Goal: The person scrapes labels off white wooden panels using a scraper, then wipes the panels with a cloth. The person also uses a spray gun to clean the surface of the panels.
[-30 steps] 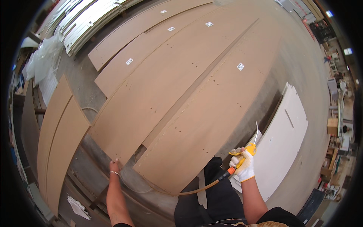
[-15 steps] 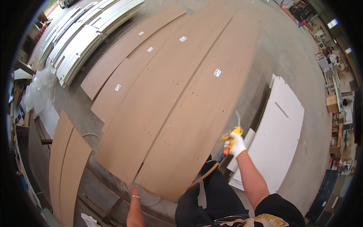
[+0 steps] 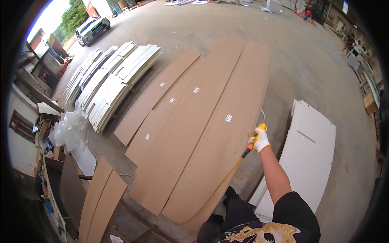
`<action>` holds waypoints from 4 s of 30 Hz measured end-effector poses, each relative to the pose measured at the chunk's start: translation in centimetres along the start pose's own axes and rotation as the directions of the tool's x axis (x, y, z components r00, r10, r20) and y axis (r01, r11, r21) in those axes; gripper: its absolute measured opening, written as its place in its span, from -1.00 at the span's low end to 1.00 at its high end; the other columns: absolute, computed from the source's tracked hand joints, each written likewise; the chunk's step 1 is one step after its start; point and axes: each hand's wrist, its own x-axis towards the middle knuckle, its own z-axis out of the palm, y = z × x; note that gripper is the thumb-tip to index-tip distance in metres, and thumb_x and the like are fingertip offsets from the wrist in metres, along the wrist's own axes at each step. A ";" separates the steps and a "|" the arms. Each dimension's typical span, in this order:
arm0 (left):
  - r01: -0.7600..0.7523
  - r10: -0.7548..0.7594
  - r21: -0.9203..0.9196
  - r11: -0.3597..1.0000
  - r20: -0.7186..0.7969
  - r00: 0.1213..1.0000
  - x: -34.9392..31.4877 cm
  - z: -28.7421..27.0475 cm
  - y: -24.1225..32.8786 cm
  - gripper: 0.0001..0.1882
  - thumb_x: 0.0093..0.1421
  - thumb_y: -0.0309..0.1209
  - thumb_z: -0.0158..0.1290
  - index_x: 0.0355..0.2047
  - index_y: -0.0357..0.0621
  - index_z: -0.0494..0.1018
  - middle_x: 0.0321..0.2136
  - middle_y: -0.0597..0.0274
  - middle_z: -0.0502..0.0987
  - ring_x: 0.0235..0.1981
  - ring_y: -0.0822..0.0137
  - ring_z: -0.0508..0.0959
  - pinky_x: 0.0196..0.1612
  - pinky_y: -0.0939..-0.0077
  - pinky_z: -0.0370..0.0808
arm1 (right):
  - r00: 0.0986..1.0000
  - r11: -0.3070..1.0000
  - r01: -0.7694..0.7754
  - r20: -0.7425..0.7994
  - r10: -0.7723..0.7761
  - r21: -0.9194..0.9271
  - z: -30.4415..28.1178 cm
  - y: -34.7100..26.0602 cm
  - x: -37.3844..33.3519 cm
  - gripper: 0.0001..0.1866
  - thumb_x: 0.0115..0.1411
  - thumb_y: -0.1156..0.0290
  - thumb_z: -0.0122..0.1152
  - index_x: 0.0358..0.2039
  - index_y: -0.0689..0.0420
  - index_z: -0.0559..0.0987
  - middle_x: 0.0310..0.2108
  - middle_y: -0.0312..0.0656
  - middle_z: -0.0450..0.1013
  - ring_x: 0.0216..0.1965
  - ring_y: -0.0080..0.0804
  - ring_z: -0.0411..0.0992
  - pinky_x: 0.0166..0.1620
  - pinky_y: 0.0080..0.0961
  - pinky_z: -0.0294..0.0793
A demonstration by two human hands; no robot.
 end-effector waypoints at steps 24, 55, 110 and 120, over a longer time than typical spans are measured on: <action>-0.347 0.027 -0.402 0.847 -0.620 0.784 -12.4 8.0 -5.9 -0.68 0.35 -0.43 0.08 0.05 -0.33 0.57 -0.18 0.10 0.67 -0.26 0.30 0.66 -0.18 0.40 0.64 | 0.920 0.842 -0.391 -0.173 0.352 -0.371 -15.6 25.6 -4.1 -0.74 0.22 0.22 0.06 -0.45 0.15 0.51 -0.63 -0.07 0.41 -0.71 -0.17 0.30 -0.65 -0.22 0.33; -0.490 -0.065 -0.484 0.725 -0.757 0.651 -19.8 36.8 -44.4 -0.71 0.29 -0.28 0.21 -0.14 -0.26 0.65 -0.36 0.29 0.66 -0.35 0.37 0.60 -0.15 0.40 0.56 | 0.754 0.078 -0.210 -0.111 0.648 -0.975 -35.4 54.6 -42.7 -0.83 0.18 0.64 0.22 -0.21 0.18 0.59 -0.41 -0.20 0.50 -0.40 -0.23 0.50 -0.22 -0.30 0.55; -0.213 -0.415 -0.594 0.776 -0.735 0.536 -16.0 31.2 -25.3 -0.70 0.27 -0.24 0.08 -0.28 -0.22 0.67 -0.30 -0.17 0.67 -0.23 -0.07 0.70 -0.11 0.14 0.57 | 0.687 -0.319 0.483 0.126 0.716 -0.816 -28.2 40.7 -20.7 -0.67 0.29 0.37 0.17 0.02 0.17 0.68 -0.12 -0.04 0.68 -0.09 -0.24 0.65 -0.04 -0.37 0.63; -0.058 -0.410 -0.565 0.823 -0.662 0.628 -14.1 22.6 -25.2 -0.69 0.25 -0.22 0.05 -0.16 -0.05 0.69 -0.14 -0.10 0.67 -0.05 -0.11 0.65 0.04 0.12 0.55 | 0.434 -0.449 0.893 0.297 0.850 -0.020 -27.9 35.9 -16.8 -0.92 0.21 0.41 0.24 -0.36 0.14 0.60 -0.36 -0.05 0.60 -0.34 -0.06 0.57 -0.22 -0.20 0.59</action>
